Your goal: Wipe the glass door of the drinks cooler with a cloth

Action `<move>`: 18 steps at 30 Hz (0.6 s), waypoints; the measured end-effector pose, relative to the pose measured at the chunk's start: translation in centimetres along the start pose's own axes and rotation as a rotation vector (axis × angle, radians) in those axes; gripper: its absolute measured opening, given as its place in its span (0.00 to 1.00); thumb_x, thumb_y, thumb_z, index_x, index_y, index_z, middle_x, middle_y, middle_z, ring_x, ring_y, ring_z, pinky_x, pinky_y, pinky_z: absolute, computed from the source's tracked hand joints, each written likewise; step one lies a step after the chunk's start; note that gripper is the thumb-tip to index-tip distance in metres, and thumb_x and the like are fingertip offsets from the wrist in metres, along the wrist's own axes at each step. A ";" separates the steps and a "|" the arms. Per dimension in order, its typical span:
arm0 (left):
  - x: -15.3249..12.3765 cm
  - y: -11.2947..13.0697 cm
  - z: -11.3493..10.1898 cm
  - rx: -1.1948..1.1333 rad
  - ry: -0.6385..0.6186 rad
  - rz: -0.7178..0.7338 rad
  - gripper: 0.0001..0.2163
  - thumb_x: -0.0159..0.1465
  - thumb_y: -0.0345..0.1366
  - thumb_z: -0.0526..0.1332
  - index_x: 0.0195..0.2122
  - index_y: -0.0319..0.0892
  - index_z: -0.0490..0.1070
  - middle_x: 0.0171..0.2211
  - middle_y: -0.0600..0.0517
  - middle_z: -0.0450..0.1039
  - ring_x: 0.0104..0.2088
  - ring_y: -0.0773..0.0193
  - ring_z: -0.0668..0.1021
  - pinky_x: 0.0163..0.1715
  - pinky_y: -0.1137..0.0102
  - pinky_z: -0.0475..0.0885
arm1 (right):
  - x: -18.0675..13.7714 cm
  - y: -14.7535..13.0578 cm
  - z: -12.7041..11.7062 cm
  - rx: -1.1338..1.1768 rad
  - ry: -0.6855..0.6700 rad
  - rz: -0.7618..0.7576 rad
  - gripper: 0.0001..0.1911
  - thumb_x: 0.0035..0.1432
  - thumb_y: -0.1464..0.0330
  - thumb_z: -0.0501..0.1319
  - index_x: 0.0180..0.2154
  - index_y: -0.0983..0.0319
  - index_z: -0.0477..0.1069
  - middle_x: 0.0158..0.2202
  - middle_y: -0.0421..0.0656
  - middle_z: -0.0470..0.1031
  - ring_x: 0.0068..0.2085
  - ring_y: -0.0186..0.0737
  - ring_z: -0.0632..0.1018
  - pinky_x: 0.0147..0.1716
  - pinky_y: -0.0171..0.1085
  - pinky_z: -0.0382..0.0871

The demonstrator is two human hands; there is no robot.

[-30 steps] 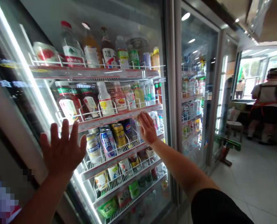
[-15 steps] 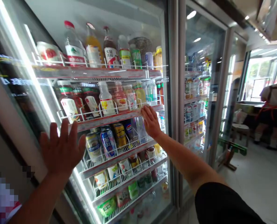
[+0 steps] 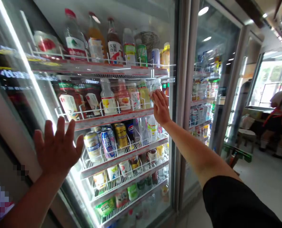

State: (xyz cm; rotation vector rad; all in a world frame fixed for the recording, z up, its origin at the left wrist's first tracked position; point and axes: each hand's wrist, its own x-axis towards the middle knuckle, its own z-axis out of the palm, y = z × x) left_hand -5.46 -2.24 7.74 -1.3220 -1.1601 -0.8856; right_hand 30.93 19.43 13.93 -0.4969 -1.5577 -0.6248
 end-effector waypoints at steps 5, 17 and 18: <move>-0.1 0.0 -0.1 0.002 -0.003 -0.012 0.37 0.68 0.41 0.63 0.75 0.51 0.46 0.74 0.46 0.50 0.75 0.49 0.50 0.72 0.45 0.45 | 3.9 -0.7 0.6 -0.008 0.009 0.001 0.31 0.72 0.67 0.43 0.73 0.49 0.50 0.73 0.37 0.58 0.74 0.49 0.55 0.74 0.56 0.52; 0.0 0.0 0.0 -0.003 0.001 -0.009 0.37 0.68 0.41 0.63 0.74 0.50 0.47 0.74 0.45 0.50 0.75 0.50 0.49 0.73 0.47 0.44 | 5.3 -9.5 1.7 0.117 -0.240 -0.227 0.32 0.72 0.74 0.45 0.73 0.47 0.49 0.71 0.34 0.61 0.75 0.40 0.54 0.75 0.51 0.51; 0.0 0.0 -0.1 -0.003 0.003 -0.010 0.37 0.68 0.41 0.63 0.74 0.50 0.47 0.74 0.46 0.50 0.75 0.50 0.49 0.73 0.47 0.44 | 6.0 -9.9 1.9 0.129 -0.232 -0.210 0.32 0.72 0.74 0.45 0.72 0.48 0.51 0.71 0.34 0.61 0.75 0.40 0.53 0.75 0.51 0.51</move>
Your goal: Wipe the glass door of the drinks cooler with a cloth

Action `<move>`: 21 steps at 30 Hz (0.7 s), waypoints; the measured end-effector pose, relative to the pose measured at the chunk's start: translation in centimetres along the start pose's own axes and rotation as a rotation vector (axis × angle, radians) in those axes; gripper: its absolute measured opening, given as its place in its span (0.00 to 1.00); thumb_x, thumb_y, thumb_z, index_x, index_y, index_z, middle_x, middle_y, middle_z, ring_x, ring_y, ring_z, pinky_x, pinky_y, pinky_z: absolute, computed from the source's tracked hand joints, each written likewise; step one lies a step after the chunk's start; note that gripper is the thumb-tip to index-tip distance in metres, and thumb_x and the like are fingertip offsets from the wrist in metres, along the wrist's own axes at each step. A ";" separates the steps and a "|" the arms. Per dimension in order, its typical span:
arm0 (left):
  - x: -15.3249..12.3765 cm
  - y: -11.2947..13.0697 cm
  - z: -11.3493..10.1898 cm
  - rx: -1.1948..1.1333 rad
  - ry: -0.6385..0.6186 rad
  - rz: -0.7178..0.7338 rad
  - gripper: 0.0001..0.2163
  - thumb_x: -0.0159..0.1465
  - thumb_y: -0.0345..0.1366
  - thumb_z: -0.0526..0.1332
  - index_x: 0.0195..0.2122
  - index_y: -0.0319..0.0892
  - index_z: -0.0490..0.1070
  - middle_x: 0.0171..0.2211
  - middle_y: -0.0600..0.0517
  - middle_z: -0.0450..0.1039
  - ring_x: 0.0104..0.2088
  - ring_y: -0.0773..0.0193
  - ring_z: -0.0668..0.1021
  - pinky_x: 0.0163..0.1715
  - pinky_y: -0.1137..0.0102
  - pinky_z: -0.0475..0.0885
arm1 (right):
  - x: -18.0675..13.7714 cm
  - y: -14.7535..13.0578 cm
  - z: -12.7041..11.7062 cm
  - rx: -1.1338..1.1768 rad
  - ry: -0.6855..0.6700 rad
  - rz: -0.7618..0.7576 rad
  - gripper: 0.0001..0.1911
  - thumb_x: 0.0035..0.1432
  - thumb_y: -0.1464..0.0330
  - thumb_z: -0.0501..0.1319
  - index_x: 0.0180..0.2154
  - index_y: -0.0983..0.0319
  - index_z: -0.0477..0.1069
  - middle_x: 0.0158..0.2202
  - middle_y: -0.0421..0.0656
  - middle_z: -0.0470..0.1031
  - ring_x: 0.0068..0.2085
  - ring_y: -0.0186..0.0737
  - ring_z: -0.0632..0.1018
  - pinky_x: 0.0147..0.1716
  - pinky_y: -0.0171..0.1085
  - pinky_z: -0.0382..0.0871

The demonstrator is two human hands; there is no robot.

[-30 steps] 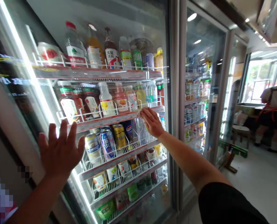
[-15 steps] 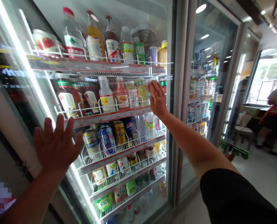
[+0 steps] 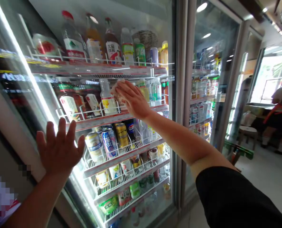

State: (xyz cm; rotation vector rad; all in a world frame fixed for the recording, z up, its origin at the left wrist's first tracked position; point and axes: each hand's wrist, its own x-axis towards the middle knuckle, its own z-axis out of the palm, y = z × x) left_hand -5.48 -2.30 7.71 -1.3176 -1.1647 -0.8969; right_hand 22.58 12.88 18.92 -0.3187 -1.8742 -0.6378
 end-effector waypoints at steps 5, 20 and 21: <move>0.1 0.3 -0.2 -0.009 0.003 -0.006 0.36 0.69 0.42 0.62 0.74 0.52 0.46 0.74 0.47 0.50 0.75 0.51 0.50 0.73 0.46 0.45 | -1.7 -3.8 1.7 0.022 -0.034 -0.092 0.29 0.72 0.73 0.48 0.71 0.53 0.56 0.72 0.37 0.60 0.76 0.39 0.47 0.75 0.49 0.47; 0.1 0.3 -0.4 -0.130 -0.058 -0.095 0.34 0.69 0.43 0.61 0.74 0.56 0.48 0.74 0.51 0.50 0.74 0.45 0.51 0.73 0.42 0.43 | -1.2 1.0 -0.8 -0.059 -0.066 -0.025 0.30 0.73 0.71 0.47 0.72 0.45 0.52 0.72 0.31 0.60 0.75 0.39 0.52 0.76 0.50 0.48; 0.1 0.3 -0.5 -0.134 -0.062 -0.100 0.34 0.69 0.43 0.61 0.74 0.56 0.49 0.74 0.51 0.50 0.74 0.45 0.51 0.73 0.41 0.43 | -1.5 1.4 -1.2 -0.063 -0.098 -0.030 0.30 0.73 0.70 0.47 0.72 0.44 0.52 0.72 0.30 0.60 0.75 0.40 0.53 0.76 0.50 0.49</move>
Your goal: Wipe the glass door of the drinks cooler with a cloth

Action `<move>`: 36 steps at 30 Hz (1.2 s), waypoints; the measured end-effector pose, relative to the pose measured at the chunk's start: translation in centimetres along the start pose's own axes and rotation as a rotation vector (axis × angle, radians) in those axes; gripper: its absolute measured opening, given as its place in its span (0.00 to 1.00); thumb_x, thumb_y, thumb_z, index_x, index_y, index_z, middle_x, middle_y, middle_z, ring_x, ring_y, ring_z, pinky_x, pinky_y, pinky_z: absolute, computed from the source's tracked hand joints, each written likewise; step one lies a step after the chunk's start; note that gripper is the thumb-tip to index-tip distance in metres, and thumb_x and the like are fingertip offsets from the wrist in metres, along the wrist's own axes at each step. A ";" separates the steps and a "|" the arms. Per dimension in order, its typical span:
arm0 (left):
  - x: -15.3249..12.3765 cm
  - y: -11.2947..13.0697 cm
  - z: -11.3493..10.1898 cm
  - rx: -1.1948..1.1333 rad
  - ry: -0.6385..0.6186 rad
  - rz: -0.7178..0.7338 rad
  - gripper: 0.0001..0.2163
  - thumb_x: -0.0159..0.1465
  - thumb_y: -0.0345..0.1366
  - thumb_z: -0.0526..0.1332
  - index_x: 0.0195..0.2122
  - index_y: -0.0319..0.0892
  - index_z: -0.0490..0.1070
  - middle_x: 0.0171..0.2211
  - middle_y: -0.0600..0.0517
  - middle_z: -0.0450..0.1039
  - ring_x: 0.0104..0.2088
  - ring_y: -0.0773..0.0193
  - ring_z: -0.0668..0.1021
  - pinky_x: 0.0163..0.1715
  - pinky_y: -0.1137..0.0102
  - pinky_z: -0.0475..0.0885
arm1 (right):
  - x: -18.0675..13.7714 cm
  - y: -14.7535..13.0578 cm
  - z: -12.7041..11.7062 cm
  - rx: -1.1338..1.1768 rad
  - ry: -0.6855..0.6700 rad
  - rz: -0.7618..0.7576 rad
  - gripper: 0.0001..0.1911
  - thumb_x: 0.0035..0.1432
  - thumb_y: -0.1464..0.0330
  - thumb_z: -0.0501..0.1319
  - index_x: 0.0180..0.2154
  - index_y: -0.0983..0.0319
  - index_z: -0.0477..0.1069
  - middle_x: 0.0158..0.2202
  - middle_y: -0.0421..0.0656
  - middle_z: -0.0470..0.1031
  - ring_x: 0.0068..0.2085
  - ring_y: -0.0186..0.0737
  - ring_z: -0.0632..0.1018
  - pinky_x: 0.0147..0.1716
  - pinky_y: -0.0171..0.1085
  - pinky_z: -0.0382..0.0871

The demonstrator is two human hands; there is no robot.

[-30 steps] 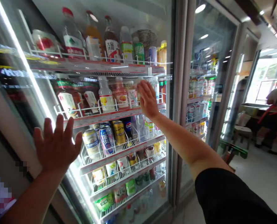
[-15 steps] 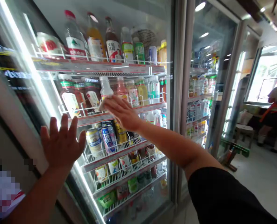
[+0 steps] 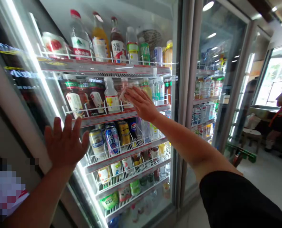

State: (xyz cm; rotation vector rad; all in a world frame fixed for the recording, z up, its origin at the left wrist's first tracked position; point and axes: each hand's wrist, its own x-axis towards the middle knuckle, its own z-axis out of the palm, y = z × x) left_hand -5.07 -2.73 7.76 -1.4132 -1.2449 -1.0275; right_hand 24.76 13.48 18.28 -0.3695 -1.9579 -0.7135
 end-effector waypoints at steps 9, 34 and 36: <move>-0.1 0.1 -0.1 0.059 -0.021 -0.004 0.34 0.70 0.42 0.60 0.74 0.56 0.46 0.74 0.54 0.46 0.75 0.49 0.49 0.74 0.44 0.42 | -1.5 3.3 -0.5 0.011 0.137 0.118 0.32 0.71 0.70 0.44 0.72 0.49 0.52 0.72 0.33 0.60 0.75 0.46 0.54 0.75 0.55 0.52; 0.0 0.1 -0.1 0.003 -0.027 -0.019 0.33 0.69 0.43 0.61 0.73 0.53 0.51 0.74 0.51 0.50 0.75 0.46 0.49 0.74 0.42 0.40 | -7.6 9.9 -0.6 -0.116 0.313 0.360 0.29 0.70 0.63 0.44 0.68 0.55 0.62 0.70 0.42 0.63 0.73 0.47 0.60 0.71 0.57 0.57; -0.1 0.0 -0.1 0.017 -0.030 -0.018 0.33 0.69 0.43 0.61 0.74 0.55 0.49 0.74 0.52 0.48 0.75 0.47 0.49 0.74 0.43 0.41 | -7.7 10.6 -0.9 -0.122 0.301 0.369 0.29 0.69 0.63 0.45 0.68 0.55 0.63 0.70 0.43 0.64 0.72 0.47 0.61 0.71 0.57 0.57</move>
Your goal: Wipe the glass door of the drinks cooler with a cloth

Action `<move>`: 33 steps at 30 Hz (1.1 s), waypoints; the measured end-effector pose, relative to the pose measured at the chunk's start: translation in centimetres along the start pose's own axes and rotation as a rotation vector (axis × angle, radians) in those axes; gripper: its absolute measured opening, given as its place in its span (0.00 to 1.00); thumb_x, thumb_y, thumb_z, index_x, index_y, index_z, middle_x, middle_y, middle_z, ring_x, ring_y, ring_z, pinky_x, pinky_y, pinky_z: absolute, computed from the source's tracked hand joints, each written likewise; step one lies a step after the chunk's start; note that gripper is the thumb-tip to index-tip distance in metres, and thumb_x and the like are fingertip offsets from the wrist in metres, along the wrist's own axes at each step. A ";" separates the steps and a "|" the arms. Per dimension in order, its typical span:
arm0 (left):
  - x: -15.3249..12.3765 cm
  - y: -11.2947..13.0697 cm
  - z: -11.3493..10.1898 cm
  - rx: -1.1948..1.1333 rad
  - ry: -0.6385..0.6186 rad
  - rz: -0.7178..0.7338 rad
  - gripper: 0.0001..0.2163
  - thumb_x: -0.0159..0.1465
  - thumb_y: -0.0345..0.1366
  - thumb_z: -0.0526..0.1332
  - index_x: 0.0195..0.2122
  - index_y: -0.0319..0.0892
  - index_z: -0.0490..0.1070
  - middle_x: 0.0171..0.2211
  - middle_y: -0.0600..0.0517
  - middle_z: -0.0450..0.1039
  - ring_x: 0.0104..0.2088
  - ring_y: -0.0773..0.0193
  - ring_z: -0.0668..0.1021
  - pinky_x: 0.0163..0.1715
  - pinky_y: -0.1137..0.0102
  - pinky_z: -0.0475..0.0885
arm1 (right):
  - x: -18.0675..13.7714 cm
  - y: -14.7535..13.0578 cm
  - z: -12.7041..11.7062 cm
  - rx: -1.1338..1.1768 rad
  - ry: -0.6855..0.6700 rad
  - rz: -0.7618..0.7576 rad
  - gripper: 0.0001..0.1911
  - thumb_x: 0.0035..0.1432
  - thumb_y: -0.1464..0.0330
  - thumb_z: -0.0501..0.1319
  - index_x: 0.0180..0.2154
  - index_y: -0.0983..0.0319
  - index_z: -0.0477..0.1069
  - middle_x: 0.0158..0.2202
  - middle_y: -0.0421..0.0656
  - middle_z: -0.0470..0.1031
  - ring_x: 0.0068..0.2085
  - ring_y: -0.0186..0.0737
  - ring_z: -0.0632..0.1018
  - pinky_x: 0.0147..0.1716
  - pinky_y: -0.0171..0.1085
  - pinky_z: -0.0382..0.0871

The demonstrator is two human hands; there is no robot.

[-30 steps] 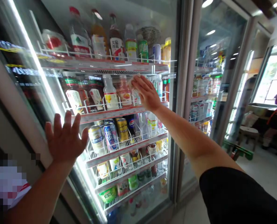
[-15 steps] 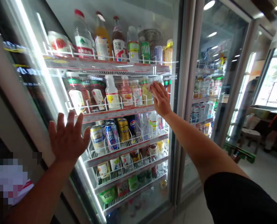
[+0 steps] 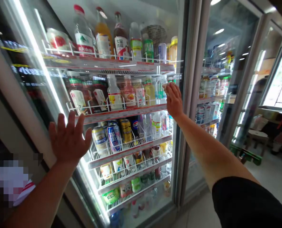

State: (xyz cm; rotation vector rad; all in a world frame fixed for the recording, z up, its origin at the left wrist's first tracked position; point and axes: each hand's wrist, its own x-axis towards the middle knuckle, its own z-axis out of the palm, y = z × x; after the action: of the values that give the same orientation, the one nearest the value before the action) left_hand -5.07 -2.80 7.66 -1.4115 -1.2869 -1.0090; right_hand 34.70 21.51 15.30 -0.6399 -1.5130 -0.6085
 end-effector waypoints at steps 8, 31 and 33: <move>0.0 0.2 0.0 0.053 0.015 0.036 0.35 0.70 0.42 0.61 0.74 0.52 0.47 0.74 0.50 0.47 0.75 0.49 0.48 0.73 0.44 0.42 | -2.1 1.6 1.2 -0.020 0.132 0.179 0.30 0.68 0.66 0.44 0.69 0.58 0.60 0.70 0.46 0.62 0.72 0.49 0.61 0.70 0.60 0.58; 0.0 0.2 -0.2 -0.012 -0.007 -0.010 0.33 0.69 0.41 0.60 0.73 0.53 0.51 0.74 0.51 0.50 0.75 0.52 0.48 0.74 0.48 0.38 | 0.8 -6.3 1.1 0.080 -0.001 -0.055 0.29 0.70 0.67 0.43 0.70 0.56 0.57 0.72 0.42 0.59 0.74 0.48 0.55 0.74 0.55 0.50; 0.0 0.2 -0.1 -0.012 -0.002 -0.005 0.32 0.70 0.42 0.60 0.74 0.54 0.51 0.74 0.51 0.50 0.75 0.51 0.48 0.74 0.48 0.38 | 0.6 -7.4 1.3 0.112 -0.037 -0.125 0.30 0.71 0.67 0.43 0.71 0.54 0.56 0.72 0.40 0.59 0.74 0.47 0.55 0.74 0.54 0.52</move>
State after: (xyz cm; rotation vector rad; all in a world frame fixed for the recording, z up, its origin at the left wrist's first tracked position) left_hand -4.85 -2.92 7.69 -1.4195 -1.2884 -1.0198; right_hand 28.50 17.26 15.94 -0.4756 -1.6182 -0.6051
